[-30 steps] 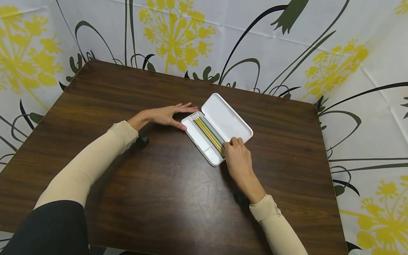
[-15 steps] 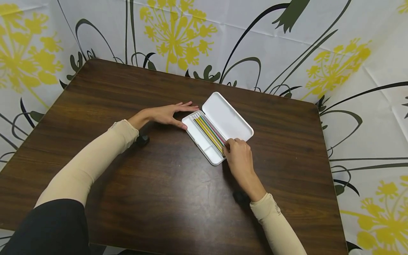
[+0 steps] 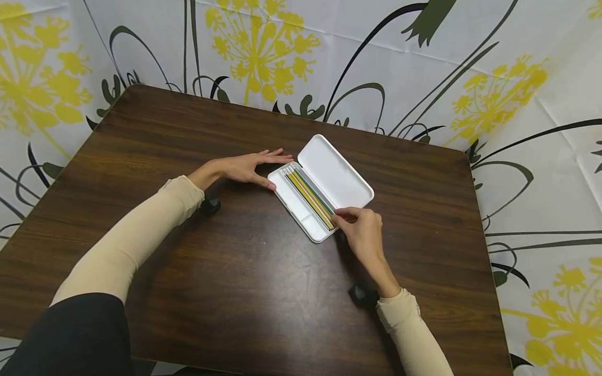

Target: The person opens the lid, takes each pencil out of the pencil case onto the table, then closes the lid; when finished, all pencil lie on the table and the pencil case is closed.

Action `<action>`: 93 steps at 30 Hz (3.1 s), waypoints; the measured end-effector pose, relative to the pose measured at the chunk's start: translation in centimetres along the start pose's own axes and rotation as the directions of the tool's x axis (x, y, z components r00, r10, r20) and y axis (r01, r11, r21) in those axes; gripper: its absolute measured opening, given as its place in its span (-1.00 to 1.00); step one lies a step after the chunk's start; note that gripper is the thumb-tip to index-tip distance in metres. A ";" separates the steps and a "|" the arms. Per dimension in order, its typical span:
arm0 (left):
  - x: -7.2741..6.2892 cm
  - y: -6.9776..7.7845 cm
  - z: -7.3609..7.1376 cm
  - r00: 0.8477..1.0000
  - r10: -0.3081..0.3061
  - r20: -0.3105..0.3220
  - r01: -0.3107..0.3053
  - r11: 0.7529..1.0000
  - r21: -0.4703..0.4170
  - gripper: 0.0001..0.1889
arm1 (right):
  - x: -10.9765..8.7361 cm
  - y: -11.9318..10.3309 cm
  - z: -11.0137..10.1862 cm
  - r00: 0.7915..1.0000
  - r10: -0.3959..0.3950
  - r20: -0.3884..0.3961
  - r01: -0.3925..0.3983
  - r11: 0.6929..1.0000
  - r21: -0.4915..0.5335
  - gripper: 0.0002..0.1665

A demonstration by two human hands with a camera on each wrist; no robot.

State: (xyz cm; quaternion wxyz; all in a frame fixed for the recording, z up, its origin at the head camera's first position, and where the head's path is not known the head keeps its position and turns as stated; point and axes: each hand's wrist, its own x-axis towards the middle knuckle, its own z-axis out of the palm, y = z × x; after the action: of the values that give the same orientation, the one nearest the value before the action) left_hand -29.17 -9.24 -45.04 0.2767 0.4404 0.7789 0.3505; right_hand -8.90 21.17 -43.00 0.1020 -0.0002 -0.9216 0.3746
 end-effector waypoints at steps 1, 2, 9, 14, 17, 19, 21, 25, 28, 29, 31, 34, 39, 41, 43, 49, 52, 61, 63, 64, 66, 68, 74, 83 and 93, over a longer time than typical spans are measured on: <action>0.0 0.0 0.0 1.000 -0.007 0.002 0.007 1.000 0.002 -0.09 | -0.1 0.1 -0.1 1.000 0.015 -0.003 -0.014 1.000 0.011 -0.86; 0.0 -0.1 0.1 1.000 -0.011 0.004 0.011 1.000 0.002 -0.09 | -0.2 0.2 -0.1 1.000 0.027 -0.008 -0.026 1.000 0.017 -0.86; 0.1 0.0 0.1 1.000 -0.030 0.007 0.030 1.000 -0.010 -0.08 | -1.5 0.2 -1.3 0.997 0.074 -0.038 -0.070 0.993 0.094 -0.86; 0.1 0.0 -0.1 1.000 -0.029 0.003 0.029 1.000 -0.006 -0.08 | -3.1 -1.0 -2.1 0.997 0.064 0.032 -0.069 0.976 0.208 -0.85; 0.1 -0.2 -0.2 1.000 -0.017 0.003 0.017 1.000 -0.004 -0.08 | -4.4 -1.8 -2.1 0.994 0.054 0.098 -0.080 0.954 0.288 -0.84; 0.0 -0.2 -0.2 1.000 -0.013 0.005 0.013 1.000 -0.001 -0.08 | -5.2 -2.2 -1.8 0.988 0.056 0.141 -0.099 0.942 0.319 -0.84; 0.0 -0.2 -0.2 1.000 -0.014 0.005 0.014 1.000 -0.003 -0.08 | -5.9 -2.5 -1.4 0.982 0.061 0.180 -0.119 0.936 0.332 -0.85; -0.1 -0.1 -0.1 1.000 -0.027 0.003 0.027 1.000 -0.006 -0.08 | -6.8 -3.5 -0.9 0.972 0.078 0.222 -0.149 0.934 0.324 -0.88; -0.1 0.0 -0.1 1.000 -0.023 0.001 0.023 1.000 0.002 -0.09 | -7.2 -4.7 -0.8 0.969 0.084 0.234 -0.155 0.941 0.302 -0.89; -0.1 -0.1 -0.1 1.000 -0.020 0.000 0.020 1.000 0.004 -0.09 | -7.3 -5.0 -0.8 0.968 0.086 0.238 -0.156 0.943 0.294 -0.89; -0.2 -0.1 0.0 1.000 -0.008 -0.002 0.008 1.000 0.006 -0.10 | -7.5 -5.5 -0.7 0.965 0.087 0.246 -0.156 0.948 0.276 -0.90; -0.2 0.0 0.0 1.000 0.006 -0.006 -0.006 1.000 -0.001 -0.11 | -7.6 -4.7 0.1 0.964 0.096 0.250 -0.163 0.951 0.262 -0.90; -0.9 2.0 -0.3 1.000 0.017 0.009 -0.017 1.000 -0.023 -0.14 | -7.8 -2.4 1.3 0.964 0.092 0.251 -0.159 0.953 0.260 -0.91; -1.1 3.0 -0.5 1.000 0.012 0.021 -0.012 1.000 -0.027 -0.14 | -7.8 -1.9 1.5 0.966 0.079 0.247 -0.143 0.957 0.252 -0.92; -1.3 3.6 -0.7 1.000 0.005 0.030 -0.004 1.000 -0.027 -0.15 | -7.8 -1.6 1.6 0.970 0.068 0.235 -0.126 0.963 0.240 -0.92; -1.5 3.9 -0.8 1.000 0.010 0.028 -0.010 1.000 -0.016 -0.17 | -7.6 -1.1 1.8 0.983 0.031 0.183 -0.068 0.978 0.196 -0.92; -1.5 4.0 -0.8 1.000 0.007 0.028 -0.007 1.000 -0.019 -0.17 | -7.6 -1.0 1.8 0.986 0.001 0.168 -0.032 0.983 0.180 -0.91; -1.3 3.4 -0.7 1.000 0.008 0.029 -0.007 1.000 -0.025 -0.14 | -7.3 -0.9 1.8 0.985 -0.033 0.167 0.008 0.989 0.146 -0.90; -1.4 3.5 -0.8 1.000 0.019 0.023 -0.018 1.000 -0.020 -0.14 | -7.1 -1.0 1.7 0.987 -0.029 0.159 0.007 0.990 0.139 -0.91; -1.3 3.5 -0.9 1.000 0.024 0.021 -0.023 1.000 -0.020 -0.14 | -7.0 -1.0 1.7 0.987 -0.030 0.155 0.009 0.991 0.136 -0.91; -1.4 3.9 -1.0 0.999 0.029 0.015 -0.029 0.999 -0.022 -0.16 | -6.8 -0.9 1.7 0.989 -0.032 0.148 0.013 0.991 0.132 -0.91; -1.4 4.0 -1.1 0.999 0.031 0.014 -0.030 0.999 -0.021 -0.16 | -6.6 -0.9 1.7 0.989 -0.033 0.145 0.014 0.991 0.130 -0.91; -1.4 4.3 -1.2 1.000 0.024 0.016 -0.024 1.000 -0.014 -0.16 | -6.5 -0.9 1.5 0.986 -0.017 0.164 -0.006 0.990 0.139 -0.90; -1.6 4.1 -1.2 1.000 0.017 0.018 -0.016 1.000 -0.025 -0.16 | -3.8 -0.8 -1.3 0.998 -0.033 0.051 0.025 0.990 0.141 -0.83; -1.7 3.7 -0.6 0.999 -0.010 0.032 0.011 0.999 -0.032 -0.16 | 1.2 -0.8 -2.1 0.999 -0.034 -0.009 0.034 0.999 -0.003 -0.84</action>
State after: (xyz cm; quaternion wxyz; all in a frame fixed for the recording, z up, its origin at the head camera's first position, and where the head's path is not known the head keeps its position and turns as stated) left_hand -27.02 -9.54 -41.53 0.2981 0.4374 0.7708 0.3546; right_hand -9.64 22.13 -40.75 0.1127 0.0136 -0.9215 0.3714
